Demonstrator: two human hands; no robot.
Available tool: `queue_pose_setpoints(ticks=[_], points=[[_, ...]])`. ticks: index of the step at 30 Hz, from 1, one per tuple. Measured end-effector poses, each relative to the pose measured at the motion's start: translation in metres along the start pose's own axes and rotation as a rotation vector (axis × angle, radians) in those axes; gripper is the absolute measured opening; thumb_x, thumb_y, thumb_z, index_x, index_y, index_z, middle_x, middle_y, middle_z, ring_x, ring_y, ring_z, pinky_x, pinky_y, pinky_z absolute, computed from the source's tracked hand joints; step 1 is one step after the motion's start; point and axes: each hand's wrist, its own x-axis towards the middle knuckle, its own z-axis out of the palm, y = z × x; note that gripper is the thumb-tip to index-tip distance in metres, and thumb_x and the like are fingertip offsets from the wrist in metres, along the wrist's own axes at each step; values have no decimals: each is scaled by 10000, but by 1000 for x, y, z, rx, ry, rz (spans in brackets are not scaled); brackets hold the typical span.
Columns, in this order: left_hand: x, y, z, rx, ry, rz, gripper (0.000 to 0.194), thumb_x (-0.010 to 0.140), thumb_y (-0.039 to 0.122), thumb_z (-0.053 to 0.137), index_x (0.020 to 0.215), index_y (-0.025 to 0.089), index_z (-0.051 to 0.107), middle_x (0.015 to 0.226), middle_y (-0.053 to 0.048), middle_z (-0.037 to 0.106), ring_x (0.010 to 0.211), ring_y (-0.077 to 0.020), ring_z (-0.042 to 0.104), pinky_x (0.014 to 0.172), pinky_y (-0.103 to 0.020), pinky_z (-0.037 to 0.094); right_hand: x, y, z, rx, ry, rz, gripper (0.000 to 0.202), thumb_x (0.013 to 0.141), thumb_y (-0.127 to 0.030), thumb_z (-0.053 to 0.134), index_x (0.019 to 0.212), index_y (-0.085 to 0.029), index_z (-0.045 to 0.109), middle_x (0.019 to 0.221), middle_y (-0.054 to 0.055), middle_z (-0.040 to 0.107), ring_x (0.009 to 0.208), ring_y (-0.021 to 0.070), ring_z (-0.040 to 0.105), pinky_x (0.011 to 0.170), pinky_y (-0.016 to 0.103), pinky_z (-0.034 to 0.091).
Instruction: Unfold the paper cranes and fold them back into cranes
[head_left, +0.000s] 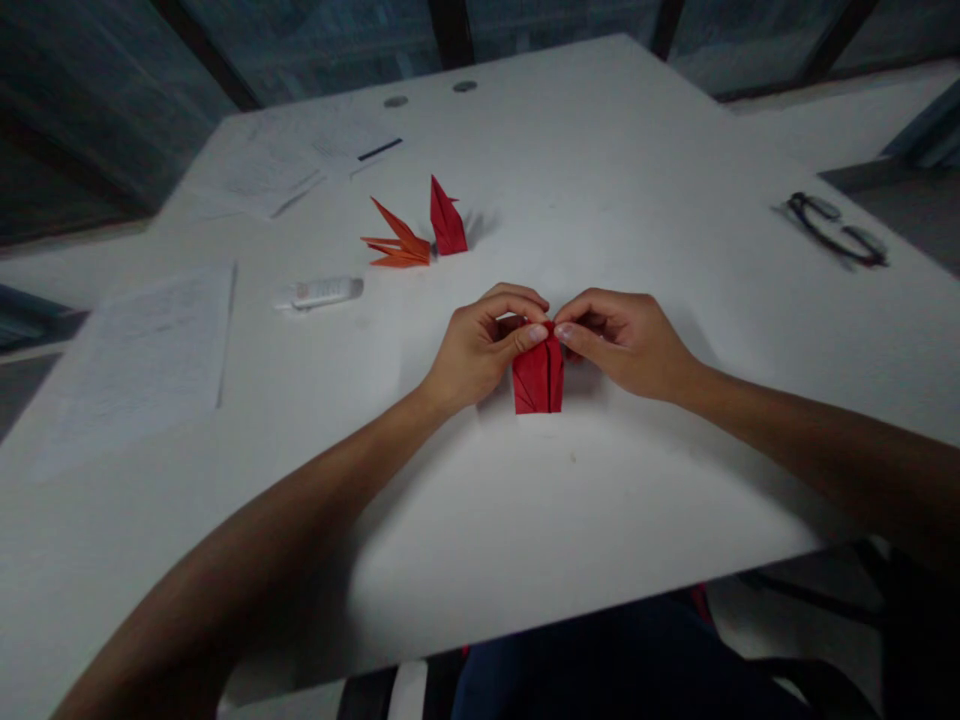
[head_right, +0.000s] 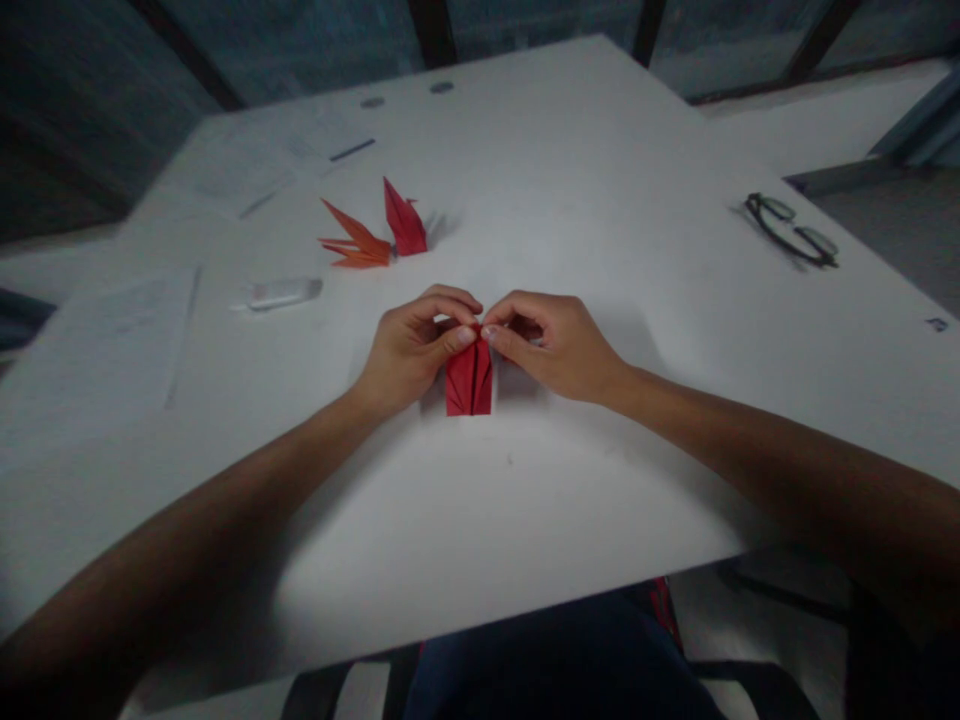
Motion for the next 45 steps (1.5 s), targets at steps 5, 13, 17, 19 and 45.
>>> queue_pose_setpoints(ticks=[5,13,17,19,45], points=[[1,-2,0,-16,22,-7,158,855,368,813,916,228,774,1047,-54,699,989,-159,670,907,-309,537,1,-1,-4,-109,23,-93,142,936,-326,700,996,-201,733,879,8,746,671,123,639,587,246,487],[1,-1,1,34,22,-6,153,865,372,804,901,223,790,1019,-54,699,946,-149,665,884,-302,531,4,-1,-10,-349,24,-328,128,930,-279,696,1033,-232,756,959,29,755,717,152,670,710,307,550],[0,-2,1,44,9,5,175,852,398,813,903,231,801,999,-49,700,925,-146,665,870,-298,531,4,0,-12,-399,6,-361,144,944,-298,682,1053,-255,766,1009,36,762,722,167,671,725,335,564],[0,-3,1,55,-1,3,207,838,430,819,898,233,804,993,-48,704,912,-149,665,865,-304,534,4,1,-13,-411,-11,-351,152,952,-318,677,1059,-270,774,1020,40,770,746,183,680,737,352,568],[4,-13,-3,96,227,62,494,789,527,841,1145,274,610,1153,-56,648,941,-175,662,723,-291,552,11,3,-12,129,113,40,348,912,-607,691,941,-274,591,825,-7,656,602,139,611,565,304,530]])
